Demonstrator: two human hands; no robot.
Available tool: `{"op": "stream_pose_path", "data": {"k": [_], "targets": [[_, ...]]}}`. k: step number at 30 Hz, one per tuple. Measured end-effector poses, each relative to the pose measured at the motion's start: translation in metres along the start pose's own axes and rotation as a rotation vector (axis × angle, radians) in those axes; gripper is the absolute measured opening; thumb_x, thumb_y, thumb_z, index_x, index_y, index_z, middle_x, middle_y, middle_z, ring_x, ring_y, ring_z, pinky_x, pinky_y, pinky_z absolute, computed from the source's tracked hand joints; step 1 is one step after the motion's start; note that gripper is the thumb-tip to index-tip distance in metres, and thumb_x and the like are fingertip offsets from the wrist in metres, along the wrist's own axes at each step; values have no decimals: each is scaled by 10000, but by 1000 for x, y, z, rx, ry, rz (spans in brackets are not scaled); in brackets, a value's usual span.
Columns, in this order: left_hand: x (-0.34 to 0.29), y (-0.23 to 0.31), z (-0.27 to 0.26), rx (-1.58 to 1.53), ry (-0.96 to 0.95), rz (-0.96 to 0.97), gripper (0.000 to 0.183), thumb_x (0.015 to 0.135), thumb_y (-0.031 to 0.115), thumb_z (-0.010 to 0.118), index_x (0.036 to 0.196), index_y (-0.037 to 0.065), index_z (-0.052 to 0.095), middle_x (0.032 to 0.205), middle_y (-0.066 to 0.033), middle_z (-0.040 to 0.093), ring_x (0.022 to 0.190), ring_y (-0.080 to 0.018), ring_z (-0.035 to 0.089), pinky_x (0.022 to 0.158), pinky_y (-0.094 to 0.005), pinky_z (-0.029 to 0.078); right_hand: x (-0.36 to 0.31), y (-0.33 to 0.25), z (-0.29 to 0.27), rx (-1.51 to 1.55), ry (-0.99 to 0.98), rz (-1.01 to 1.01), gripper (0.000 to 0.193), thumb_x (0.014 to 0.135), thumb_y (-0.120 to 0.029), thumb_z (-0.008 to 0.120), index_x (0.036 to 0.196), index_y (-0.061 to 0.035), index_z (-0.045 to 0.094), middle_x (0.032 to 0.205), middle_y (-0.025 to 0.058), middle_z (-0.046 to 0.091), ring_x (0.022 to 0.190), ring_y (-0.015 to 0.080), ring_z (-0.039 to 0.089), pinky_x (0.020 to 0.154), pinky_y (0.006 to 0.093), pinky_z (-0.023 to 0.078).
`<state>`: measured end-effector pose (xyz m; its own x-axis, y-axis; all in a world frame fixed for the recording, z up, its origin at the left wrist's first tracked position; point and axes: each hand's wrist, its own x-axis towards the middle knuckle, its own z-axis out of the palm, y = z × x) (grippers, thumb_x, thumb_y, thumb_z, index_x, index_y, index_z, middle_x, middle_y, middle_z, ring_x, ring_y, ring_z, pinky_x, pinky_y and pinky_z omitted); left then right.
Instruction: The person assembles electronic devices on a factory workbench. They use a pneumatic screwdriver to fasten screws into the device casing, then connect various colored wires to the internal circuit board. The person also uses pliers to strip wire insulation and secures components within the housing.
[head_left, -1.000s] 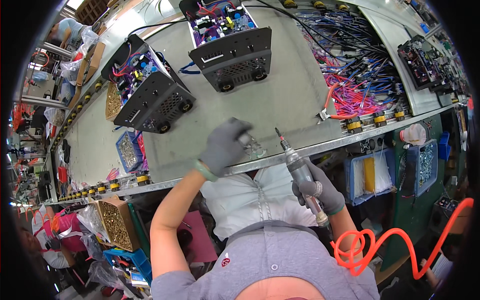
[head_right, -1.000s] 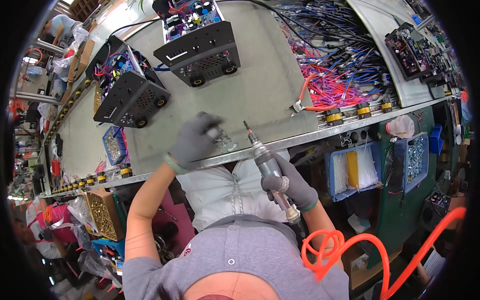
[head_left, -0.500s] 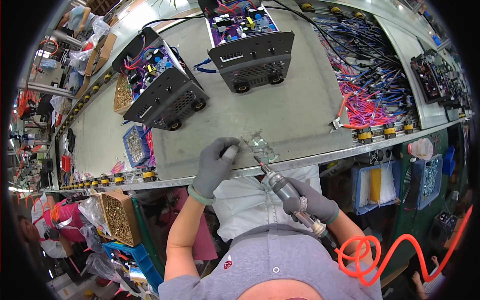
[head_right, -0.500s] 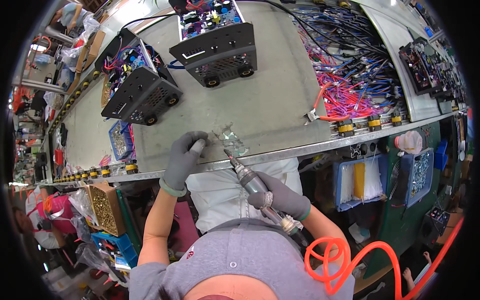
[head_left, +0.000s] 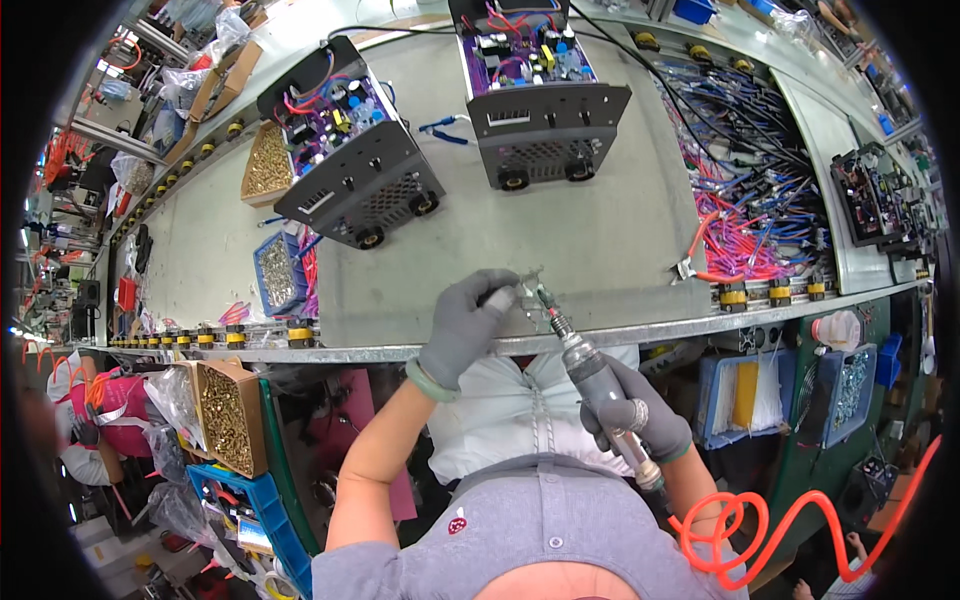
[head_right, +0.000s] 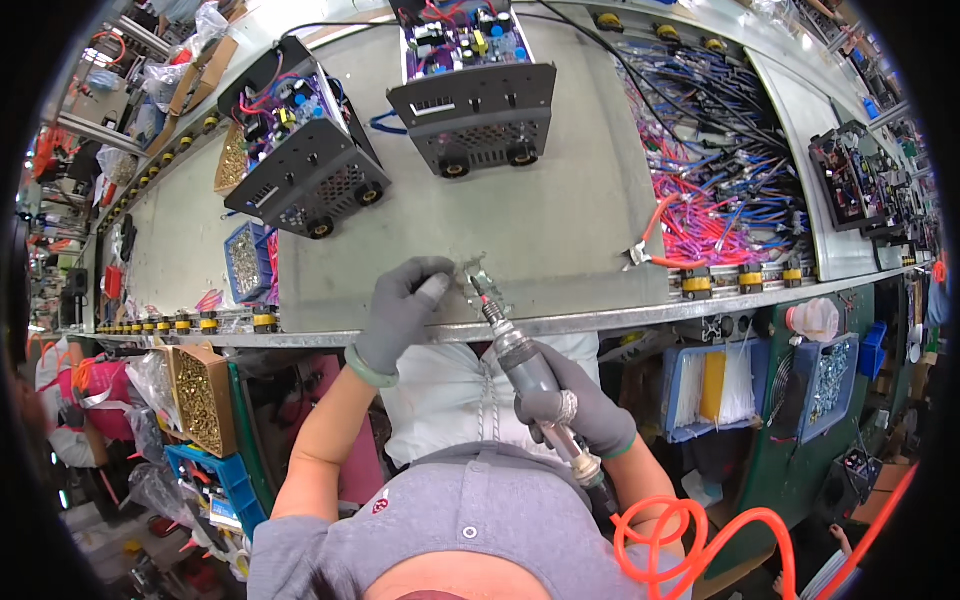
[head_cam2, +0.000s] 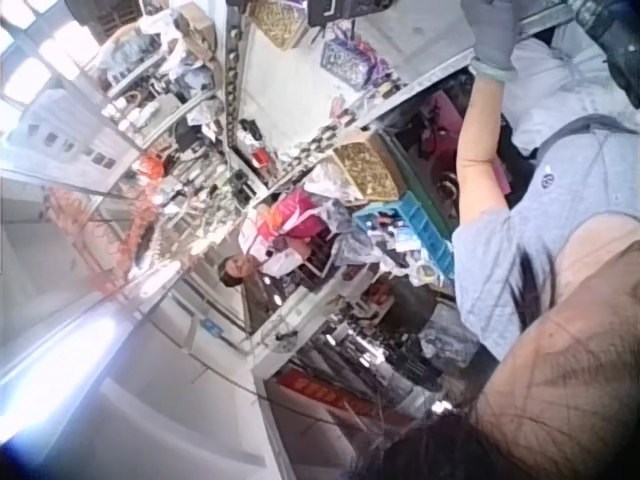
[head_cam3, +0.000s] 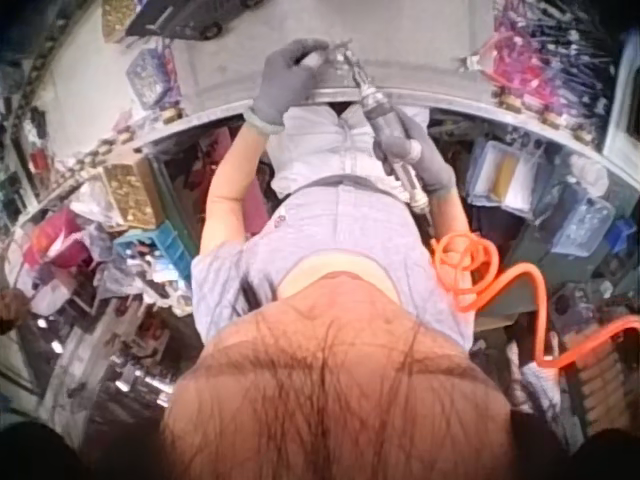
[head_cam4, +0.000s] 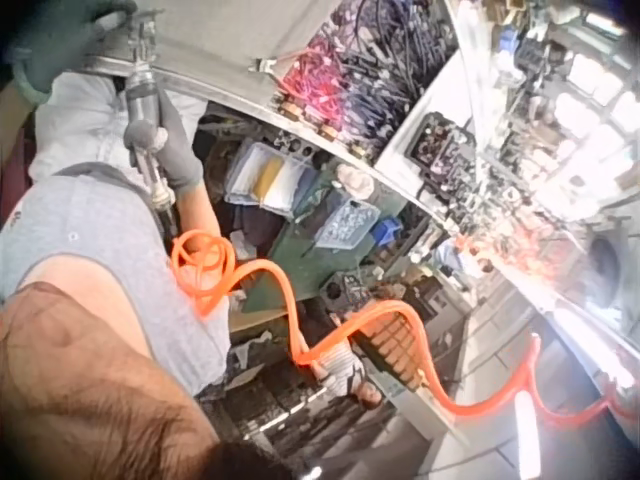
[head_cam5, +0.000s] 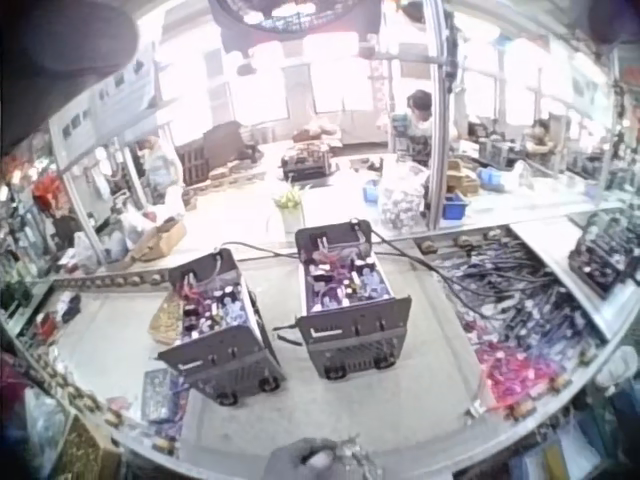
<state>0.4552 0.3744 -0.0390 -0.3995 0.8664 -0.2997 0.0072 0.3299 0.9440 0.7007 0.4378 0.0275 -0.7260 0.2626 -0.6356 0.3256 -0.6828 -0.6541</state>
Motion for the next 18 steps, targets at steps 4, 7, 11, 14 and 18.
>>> {"op": "stream_pose_path", "data": {"k": [4, 7, 11, 14, 18], "targets": [[0, -4, -10, 88, -75, -4, 239, 904, 125, 627, 1099, 1, 689, 927, -65, 707, 792, -120, 639, 724, -273, 519, 3, 16, -7, -17, -15, 76, 819, 693, -419, 745, 1336, -12, 439, 772, 76, 587, 596, 128, 580, 507, 260, 498], [-2, -19, -3, 231, -81, 124, 212, 860, 144, 664, 1047, 62, 719, 903, -86, 696, 785, -176, 664, 716, -308, 528, 6, 30, -9, 17, -18, 63, 784, 722, -411, 737, 1332, -15, 443, 763, 67, 580, 590, 124, 572, 513, 257, 498], [-6, -9, 10, 609, -43, 272, 163, 808, 181, 703, 958, 130, 742, 822, -95, 644, 757, -264, 660, 674, -353, 527, 0, 22, -3, 9, 30, 82, 855, 678, -491, 754, 1313, -6, 449, 758, 65, 578, 589, 119, 572, 505, 251, 494], [-1, -26, 18, 714, 45, 486, 168, 770, 158, 745, 931, 115, 731, 789, -85, 613, 690, -227, 636, 601, -331, 511, -2, 18, -3, 11, 46, 69, 896, 654, -517, 760, 1321, -7, 446, 753, 68, 577, 588, 119, 573, 495, 251, 489], [5, -26, 19, 577, 69, 439, 110, 844, 167, 677, 885, 65, 679, 738, -57, 597, 635, -177, 611, 581, -343, 496, -1, 17, -4, 26, 40, -3, 909, 642, -502, 770, 1329, -8, 439, 741, 78, 578, 575, 127, 573, 486, 253, 484]]}}
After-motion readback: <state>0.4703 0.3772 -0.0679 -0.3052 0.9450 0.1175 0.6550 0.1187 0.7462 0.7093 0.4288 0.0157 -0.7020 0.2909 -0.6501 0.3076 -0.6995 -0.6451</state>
